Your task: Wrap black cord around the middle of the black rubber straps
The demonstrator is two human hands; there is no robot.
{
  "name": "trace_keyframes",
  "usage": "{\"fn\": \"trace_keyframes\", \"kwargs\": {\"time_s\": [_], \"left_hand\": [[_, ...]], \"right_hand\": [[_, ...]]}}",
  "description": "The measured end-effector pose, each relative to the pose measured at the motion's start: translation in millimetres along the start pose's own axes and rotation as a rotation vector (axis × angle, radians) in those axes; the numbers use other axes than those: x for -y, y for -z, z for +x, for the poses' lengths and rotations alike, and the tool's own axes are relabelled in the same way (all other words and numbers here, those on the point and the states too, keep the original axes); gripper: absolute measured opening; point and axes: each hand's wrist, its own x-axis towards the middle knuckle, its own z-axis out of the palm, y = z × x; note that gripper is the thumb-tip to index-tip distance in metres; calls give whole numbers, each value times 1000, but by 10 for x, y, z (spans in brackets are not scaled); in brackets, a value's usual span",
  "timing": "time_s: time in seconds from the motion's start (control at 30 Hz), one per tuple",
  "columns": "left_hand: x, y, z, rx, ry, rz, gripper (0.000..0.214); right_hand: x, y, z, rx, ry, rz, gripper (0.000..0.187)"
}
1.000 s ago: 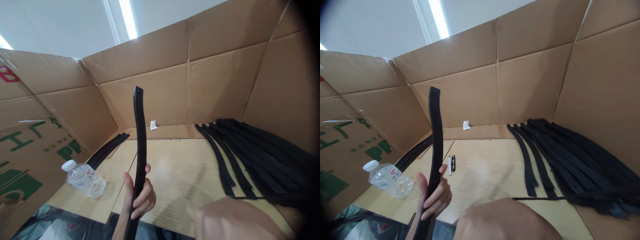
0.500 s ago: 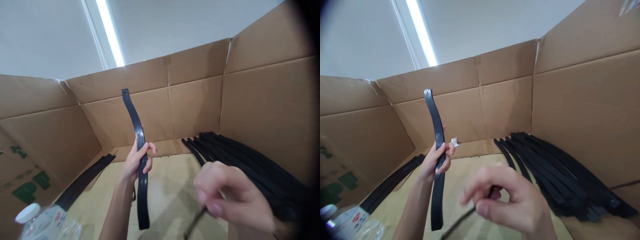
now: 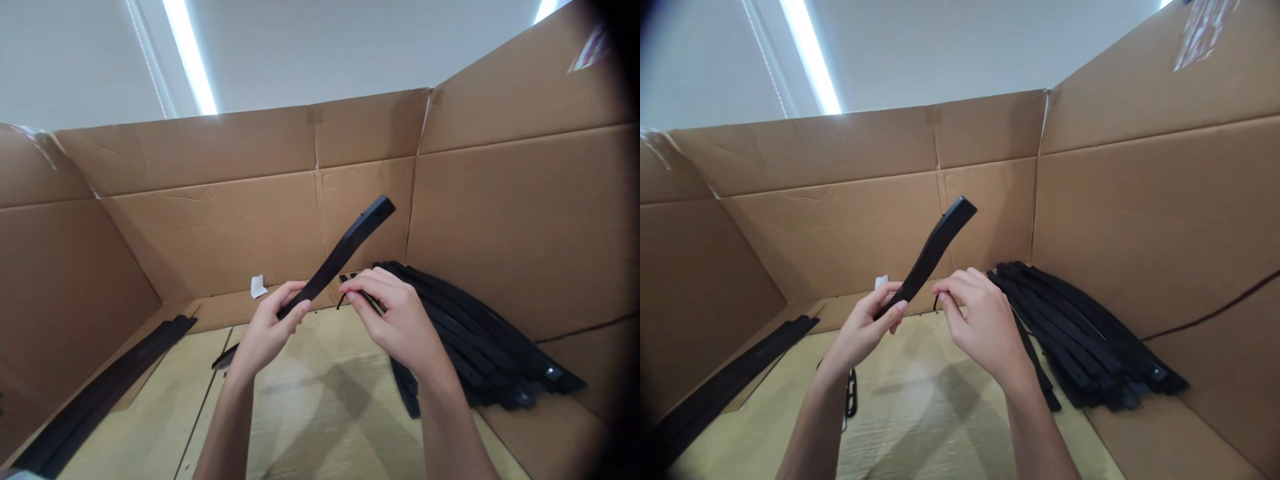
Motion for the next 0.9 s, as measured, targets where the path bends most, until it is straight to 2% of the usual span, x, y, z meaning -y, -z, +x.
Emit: {"fn": "trace_keyframes", "kwargs": {"time_s": [0.23, 0.33, 0.43, 0.53, 0.63, 0.9], "left_hand": [[-57, -6, -18, -54, 29, -144, 31], [-63, 33, -41, -25, 42, -179, 33], [-74, 53, -90, 9, 84, -174, 24], [-98, 50, -132, 64, 125, -159, 15], [-125, 31, -151, 107, 133, -148, 19], [-148, -16, -139, 115, 165, -106, 25]], "right_hand": [[23, -152, 34, -16, -80, 198, 13], [52, -217, 30, -3, -140, 282, 7], [91, -281, 36, -3, -148, 326, 4], [111, -345, 50, -1, -145, 340, 5], [104, -407, 58, -2, -167, 340, 3], [88, -456, 42, -86, -160, 239, 5]]}}
